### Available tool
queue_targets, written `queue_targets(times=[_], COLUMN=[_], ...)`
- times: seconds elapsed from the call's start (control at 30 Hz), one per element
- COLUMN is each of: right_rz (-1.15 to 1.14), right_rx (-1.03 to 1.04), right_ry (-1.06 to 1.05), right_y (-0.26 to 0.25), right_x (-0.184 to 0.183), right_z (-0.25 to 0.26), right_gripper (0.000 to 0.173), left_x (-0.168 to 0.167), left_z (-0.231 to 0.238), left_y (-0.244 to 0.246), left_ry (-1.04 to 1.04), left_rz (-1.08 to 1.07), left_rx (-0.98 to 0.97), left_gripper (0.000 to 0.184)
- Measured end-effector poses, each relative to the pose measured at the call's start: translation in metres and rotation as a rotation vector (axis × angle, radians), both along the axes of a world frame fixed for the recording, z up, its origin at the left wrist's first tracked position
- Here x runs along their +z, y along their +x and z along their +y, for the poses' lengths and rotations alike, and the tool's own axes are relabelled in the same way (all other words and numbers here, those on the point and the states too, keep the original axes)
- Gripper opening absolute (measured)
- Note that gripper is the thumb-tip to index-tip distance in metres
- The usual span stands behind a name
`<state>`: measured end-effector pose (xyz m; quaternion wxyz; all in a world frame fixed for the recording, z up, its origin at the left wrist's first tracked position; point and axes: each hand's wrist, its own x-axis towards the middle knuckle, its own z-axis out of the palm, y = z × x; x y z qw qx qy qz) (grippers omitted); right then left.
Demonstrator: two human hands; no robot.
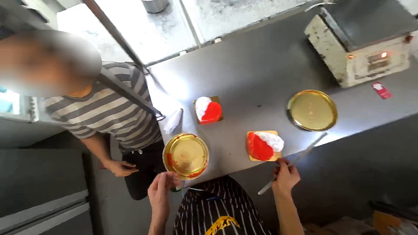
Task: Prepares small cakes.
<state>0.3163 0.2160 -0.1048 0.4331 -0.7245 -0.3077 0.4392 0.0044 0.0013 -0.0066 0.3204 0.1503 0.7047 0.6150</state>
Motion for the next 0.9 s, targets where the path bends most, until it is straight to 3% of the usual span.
queue_targets(times=[0.1,0.23,0.4,0.53,0.63,0.77,0.9], right_rz=[-0.015,-0.04,-0.123,-0.168,-0.094,0.009,0.002], right_rx=[-0.003,0.007,0.008,0.076,0.317,0.723,0.678], right_ry=[0.052,0.034,0.023,0.175,0.334,0.195,0.151], right_y=[-0.001,0.003,0.02,0.024,0.019,-0.003,-0.047], right_x=[-0.003,-0.003,0.003,0.028,0.052,0.088,0.102], right_z=[0.003,0.005,-0.005,-0.027,-0.048,-0.064,-0.077], right_gripper=[0.015,0.025,0.025,0.021,0.027,0.035,0.033], left_x=[-0.017,-0.037,-0.043,-0.047,-0.039,-0.021,-0.002], left_z=[0.004,0.02,0.037,0.02,0.002,-0.011,0.011], left_y=[-0.038,-0.072,-0.075,-0.059,-0.042,-0.023,-0.008], left_ry=[-0.183,-0.483,-0.708,-0.687,-0.611,-0.314,-0.061], left_rz=[0.206,0.164,0.299,0.326,0.299,0.151,0.052], left_rx=[0.112,-0.135,-0.294,-0.162,-0.002,0.231,0.371], left_gripper=[0.033,0.048,0.035,0.035,0.039,0.049,0.043])
